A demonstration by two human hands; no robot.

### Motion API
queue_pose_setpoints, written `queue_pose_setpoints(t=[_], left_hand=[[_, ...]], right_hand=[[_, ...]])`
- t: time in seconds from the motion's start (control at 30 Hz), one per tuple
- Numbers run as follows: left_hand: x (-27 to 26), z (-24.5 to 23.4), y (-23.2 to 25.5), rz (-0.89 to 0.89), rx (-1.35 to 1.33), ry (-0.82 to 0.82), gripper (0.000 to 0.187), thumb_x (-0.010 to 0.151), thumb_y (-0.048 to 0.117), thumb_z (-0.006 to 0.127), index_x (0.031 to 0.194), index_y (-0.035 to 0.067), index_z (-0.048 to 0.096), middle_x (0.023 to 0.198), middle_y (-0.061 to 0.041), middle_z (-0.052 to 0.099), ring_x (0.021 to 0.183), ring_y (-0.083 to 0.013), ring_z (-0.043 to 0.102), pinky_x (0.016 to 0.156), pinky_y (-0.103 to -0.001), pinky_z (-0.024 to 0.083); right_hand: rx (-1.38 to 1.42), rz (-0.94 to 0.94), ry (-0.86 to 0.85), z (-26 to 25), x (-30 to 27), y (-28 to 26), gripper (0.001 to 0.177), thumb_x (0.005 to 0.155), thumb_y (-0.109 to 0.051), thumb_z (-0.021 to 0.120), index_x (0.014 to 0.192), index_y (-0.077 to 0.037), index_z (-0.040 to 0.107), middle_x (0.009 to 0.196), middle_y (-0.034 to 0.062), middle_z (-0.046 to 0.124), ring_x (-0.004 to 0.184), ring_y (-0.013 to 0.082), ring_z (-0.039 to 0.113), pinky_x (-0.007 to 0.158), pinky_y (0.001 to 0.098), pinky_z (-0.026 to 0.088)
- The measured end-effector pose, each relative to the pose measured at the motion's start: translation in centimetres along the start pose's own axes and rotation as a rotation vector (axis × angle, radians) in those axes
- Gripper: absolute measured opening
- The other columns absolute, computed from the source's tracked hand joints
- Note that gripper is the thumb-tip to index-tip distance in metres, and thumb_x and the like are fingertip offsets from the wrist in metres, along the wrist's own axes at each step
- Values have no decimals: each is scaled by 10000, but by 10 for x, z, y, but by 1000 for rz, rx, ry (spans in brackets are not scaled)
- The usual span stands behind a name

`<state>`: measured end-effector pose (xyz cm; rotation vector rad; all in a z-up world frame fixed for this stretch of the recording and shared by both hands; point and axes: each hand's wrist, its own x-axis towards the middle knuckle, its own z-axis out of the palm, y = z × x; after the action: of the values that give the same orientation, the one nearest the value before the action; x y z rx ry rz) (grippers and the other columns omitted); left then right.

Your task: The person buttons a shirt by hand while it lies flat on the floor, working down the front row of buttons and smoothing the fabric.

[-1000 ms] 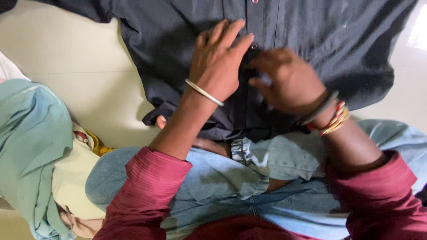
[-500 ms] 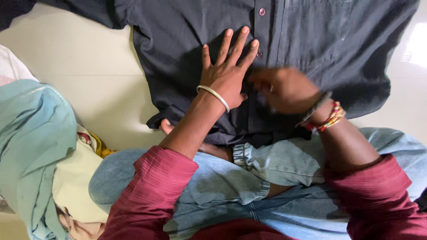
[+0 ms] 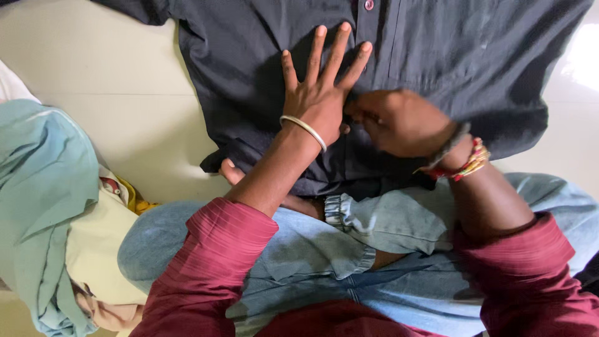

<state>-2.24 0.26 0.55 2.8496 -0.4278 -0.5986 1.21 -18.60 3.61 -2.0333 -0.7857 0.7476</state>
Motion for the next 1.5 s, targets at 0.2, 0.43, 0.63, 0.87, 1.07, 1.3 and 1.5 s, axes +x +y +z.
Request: queue_pose_setpoints(t=[0.2,0.43,0.63,0.87,1.07,1.3,1.5], left_hand=[[8,-26,4,-46,-53,-133,1323,621,369,955,1623,338,93,1706,-50,-2,1582,-364,0,1178,-796,174],[8,-25,6,-114,-40,-67,1175,689,286,903,1599,255,159,1664,-72,148,1515,-417,178,1045,-784,294],[7,-28,12,-83,-166,-99,1004,768,330,890,1582,219,314,1624,-175,297,1460,-393,368,1135,-688,367],[12,-41,-11,-256,-157,-25,1120,696,401,927,1562,303,224,1628,-243,33,1507,-518,106,1026,-819,278],[19,-64,-38,-691,-392,-108,1316,656,384,923,1592,300,2,1636,-241,-185,1482,-619,-56,1022,-766,373],[14,-29,-2,-223,-109,-22,1105,765,406,879,1604,299,169,1686,-219,-12,1550,-520,63,1093,-829,238],[16,-32,-1,-130,-131,-143,1062,766,439,866,1575,396,178,1704,-108,-42,1565,-456,9,1043,-874,168]], right_hand=[[10,130,156,-19,5,-5,224,949,-58,604,1138,-28,720,987,175,757,843,328,758,733,405,583],[2,201,-37,-9,0,1,217,941,-203,670,1096,-68,740,911,161,763,773,335,752,701,439,571],[-307,153,381,-17,-2,16,389,950,-263,778,1247,-40,661,1254,196,661,1202,401,600,1008,500,505],[-418,584,282,-14,-6,18,1086,690,-473,905,1576,-181,350,1635,250,178,1522,514,126,1026,803,284],[-343,941,217,-32,-10,30,1405,577,-586,919,1645,-278,60,1660,301,-89,1520,581,-44,941,879,319],[-437,936,134,-24,-8,44,1511,555,-651,914,1639,-200,-38,1600,419,-114,1444,691,-28,834,823,458],[-386,973,59,-23,-13,53,1559,559,-611,931,1623,-213,-137,1574,450,-165,1417,699,-83,1103,786,262]])
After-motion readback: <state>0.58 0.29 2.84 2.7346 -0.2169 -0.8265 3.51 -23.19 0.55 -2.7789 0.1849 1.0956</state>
